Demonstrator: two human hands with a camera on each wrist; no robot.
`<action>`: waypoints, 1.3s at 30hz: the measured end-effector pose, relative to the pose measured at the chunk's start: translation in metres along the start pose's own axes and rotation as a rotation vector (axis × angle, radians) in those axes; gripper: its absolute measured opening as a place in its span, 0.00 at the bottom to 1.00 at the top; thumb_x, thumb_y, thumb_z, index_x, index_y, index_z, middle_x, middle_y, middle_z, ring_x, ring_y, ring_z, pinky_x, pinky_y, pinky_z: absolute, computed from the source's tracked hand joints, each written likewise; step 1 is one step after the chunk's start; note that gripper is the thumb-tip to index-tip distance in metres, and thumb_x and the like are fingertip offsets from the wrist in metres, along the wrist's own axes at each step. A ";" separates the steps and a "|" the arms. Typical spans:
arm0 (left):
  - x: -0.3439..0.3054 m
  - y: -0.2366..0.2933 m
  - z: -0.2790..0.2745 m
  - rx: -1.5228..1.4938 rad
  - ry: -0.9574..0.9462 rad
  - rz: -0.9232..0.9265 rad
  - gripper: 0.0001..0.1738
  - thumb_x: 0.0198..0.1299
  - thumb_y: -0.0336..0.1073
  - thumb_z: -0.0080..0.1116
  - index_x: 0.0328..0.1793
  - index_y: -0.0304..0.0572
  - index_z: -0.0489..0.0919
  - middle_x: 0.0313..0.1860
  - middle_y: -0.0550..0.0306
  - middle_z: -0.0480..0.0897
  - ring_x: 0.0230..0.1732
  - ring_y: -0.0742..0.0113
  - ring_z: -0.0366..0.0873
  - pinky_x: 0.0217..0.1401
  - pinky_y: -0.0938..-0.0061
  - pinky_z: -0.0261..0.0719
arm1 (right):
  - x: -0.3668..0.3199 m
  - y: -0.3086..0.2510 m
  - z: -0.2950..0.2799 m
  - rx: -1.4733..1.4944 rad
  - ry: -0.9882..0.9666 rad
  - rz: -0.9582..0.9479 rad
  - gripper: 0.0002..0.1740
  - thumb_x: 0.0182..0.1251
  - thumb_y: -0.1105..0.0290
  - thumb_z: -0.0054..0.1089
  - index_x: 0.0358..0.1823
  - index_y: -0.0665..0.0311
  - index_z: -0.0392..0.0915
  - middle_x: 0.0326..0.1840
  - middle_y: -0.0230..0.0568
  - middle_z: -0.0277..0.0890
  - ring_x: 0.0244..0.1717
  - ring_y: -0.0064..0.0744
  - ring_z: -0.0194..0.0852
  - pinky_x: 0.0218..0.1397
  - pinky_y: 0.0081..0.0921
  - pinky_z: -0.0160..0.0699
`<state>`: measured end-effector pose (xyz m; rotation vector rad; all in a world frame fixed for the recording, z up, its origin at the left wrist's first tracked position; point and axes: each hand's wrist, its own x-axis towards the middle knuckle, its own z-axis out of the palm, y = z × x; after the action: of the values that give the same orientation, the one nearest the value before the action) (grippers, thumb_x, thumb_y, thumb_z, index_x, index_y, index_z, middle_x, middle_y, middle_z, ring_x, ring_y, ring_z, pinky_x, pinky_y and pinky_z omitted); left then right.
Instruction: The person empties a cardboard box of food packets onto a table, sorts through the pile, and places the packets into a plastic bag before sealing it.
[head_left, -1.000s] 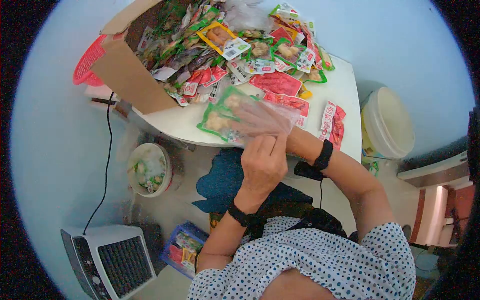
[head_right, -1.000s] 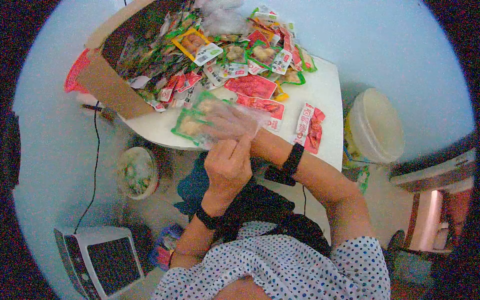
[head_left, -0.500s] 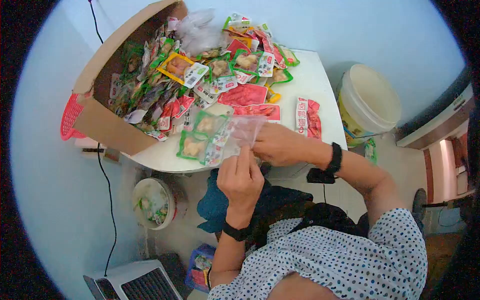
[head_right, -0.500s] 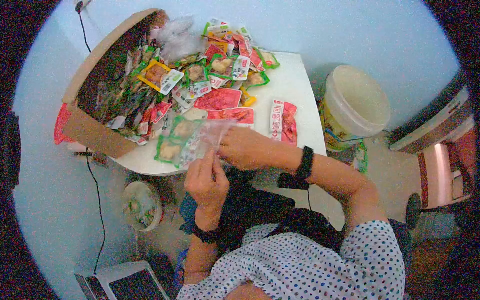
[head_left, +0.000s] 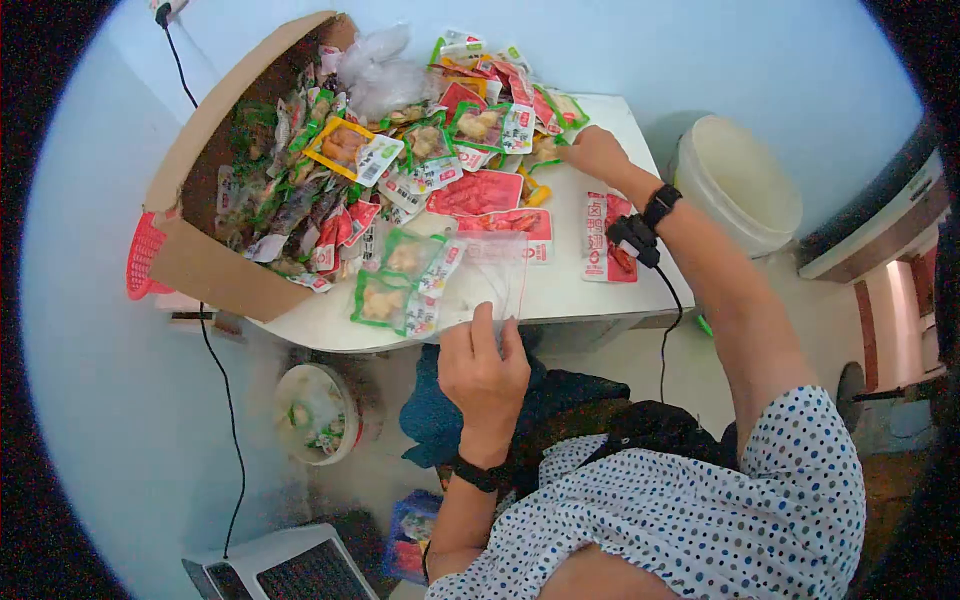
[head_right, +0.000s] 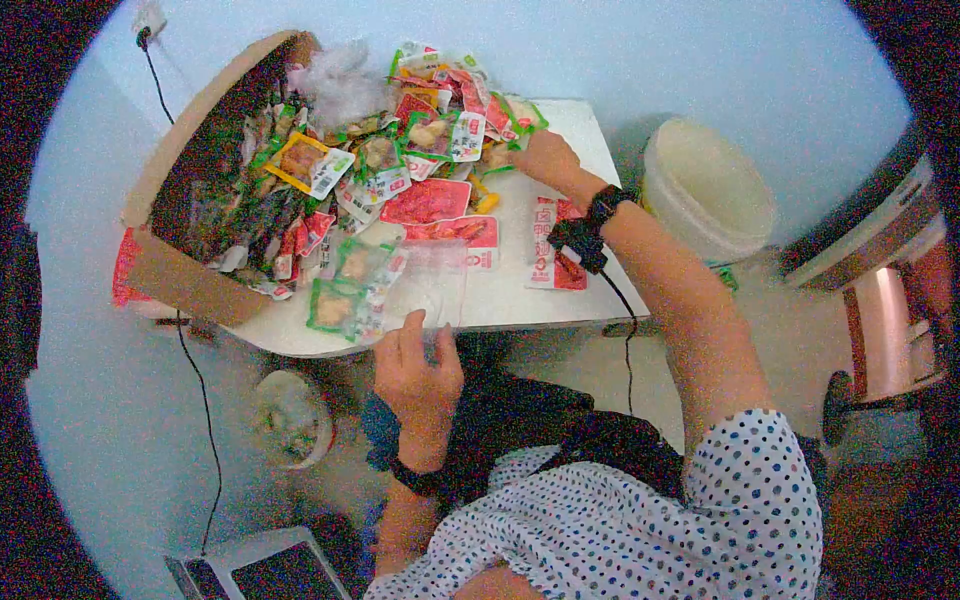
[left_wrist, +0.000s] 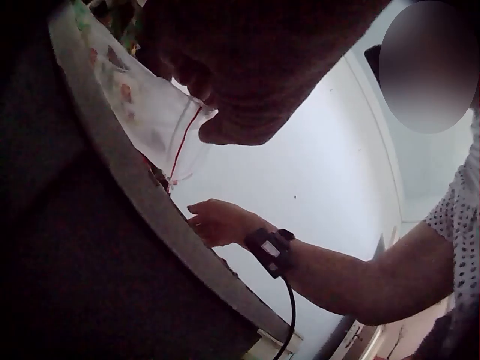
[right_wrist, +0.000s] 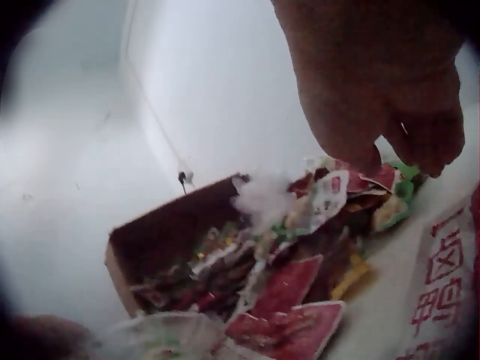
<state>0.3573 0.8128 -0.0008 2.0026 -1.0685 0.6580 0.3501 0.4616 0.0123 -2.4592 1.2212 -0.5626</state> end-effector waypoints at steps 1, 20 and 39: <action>0.000 0.000 0.000 0.004 0.007 0.004 0.16 0.50 0.30 0.68 0.47 0.41 0.80 0.30 0.49 0.77 0.32 0.50 0.76 0.33 0.59 0.75 | 0.002 -0.002 0.002 0.004 -0.025 0.005 0.20 0.54 0.56 0.65 0.24 0.71 0.82 0.23 0.51 0.80 0.27 0.44 0.80 0.35 0.39 0.79; 0.000 -0.009 0.020 -0.029 0.112 0.058 0.05 0.54 0.25 0.64 0.35 0.41 0.79 0.24 0.55 0.71 0.26 0.55 0.72 0.28 0.63 0.70 | -0.060 0.010 -0.097 0.856 -0.209 -0.201 0.08 0.66 0.72 0.59 0.46 0.61 0.79 0.28 0.31 0.77 0.32 0.18 0.76 0.30 0.21 0.77; 0.019 -0.011 0.012 -0.432 -0.022 -0.315 0.04 0.57 0.27 0.62 0.38 0.35 0.82 0.31 0.49 0.82 0.30 0.57 0.81 0.36 0.68 0.78 | -0.153 -0.068 -0.016 0.930 -0.743 -0.365 0.05 0.64 0.73 0.64 0.36 0.68 0.83 0.30 0.27 0.79 0.30 0.13 0.72 0.36 0.17 0.73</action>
<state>0.3774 0.7980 0.0015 1.7450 -0.7999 0.2155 0.3033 0.6223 0.0273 -1.7670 0.1285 -0.1737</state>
